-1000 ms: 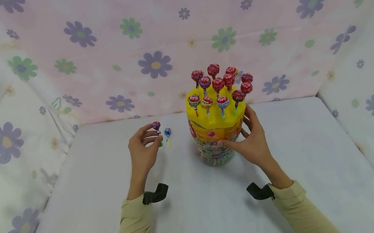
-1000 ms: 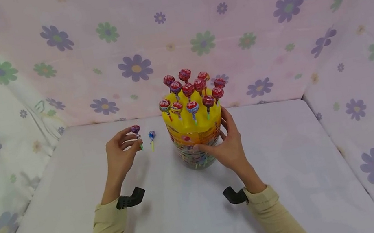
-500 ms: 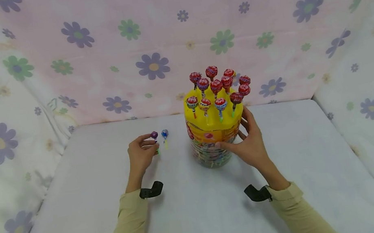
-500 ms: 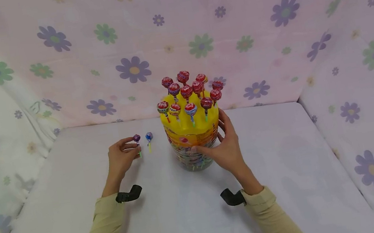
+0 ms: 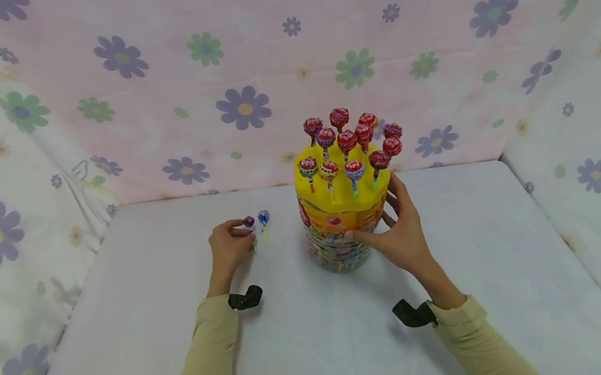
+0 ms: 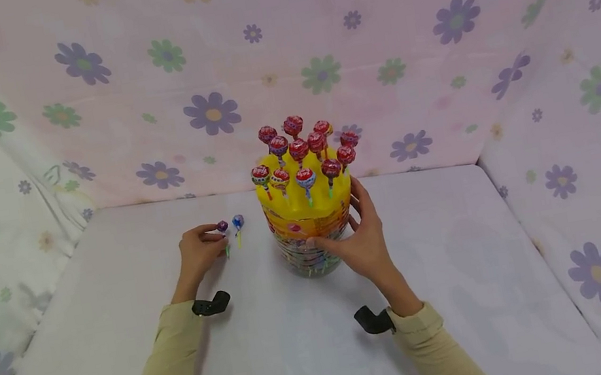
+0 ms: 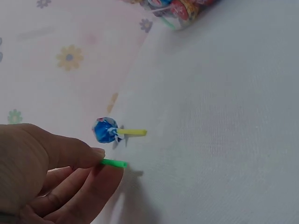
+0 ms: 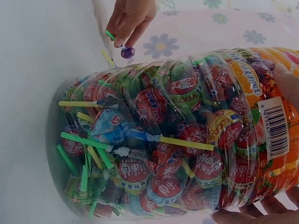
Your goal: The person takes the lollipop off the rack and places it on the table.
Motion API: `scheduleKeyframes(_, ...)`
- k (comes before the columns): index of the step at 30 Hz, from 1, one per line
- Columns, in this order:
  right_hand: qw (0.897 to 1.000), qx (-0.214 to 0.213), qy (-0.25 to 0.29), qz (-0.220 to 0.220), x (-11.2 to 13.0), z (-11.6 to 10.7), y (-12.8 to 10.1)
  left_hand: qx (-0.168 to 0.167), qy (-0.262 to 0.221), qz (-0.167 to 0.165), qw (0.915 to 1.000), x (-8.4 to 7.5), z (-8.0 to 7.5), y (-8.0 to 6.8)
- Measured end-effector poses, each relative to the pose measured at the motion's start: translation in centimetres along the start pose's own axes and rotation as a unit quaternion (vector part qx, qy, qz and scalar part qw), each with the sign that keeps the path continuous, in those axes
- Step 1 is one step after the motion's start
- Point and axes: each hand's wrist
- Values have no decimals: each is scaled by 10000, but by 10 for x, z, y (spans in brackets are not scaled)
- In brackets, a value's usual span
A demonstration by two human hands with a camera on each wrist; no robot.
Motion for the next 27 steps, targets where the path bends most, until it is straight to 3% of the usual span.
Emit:
scheduleKeyframes(7,10000,5,-38,66,-1,0,-1,7,474,37,9989,3,4,10)
scheduleKeyframes(20,9999,-37,-25,-125,-4,-1,-1,-158,546,377,9977,3,11,16)
scheduleKeyframes(27,9999,-6,-4,-101,-3,-1,0,-268,533,280,9978,0,11,11)
Point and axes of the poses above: each hand's wrist, its own y-axis towards the middle knuckle, its own z-axis out of the palm, x = y × z, and after that the axes turned 5 degrees about y, right-handed
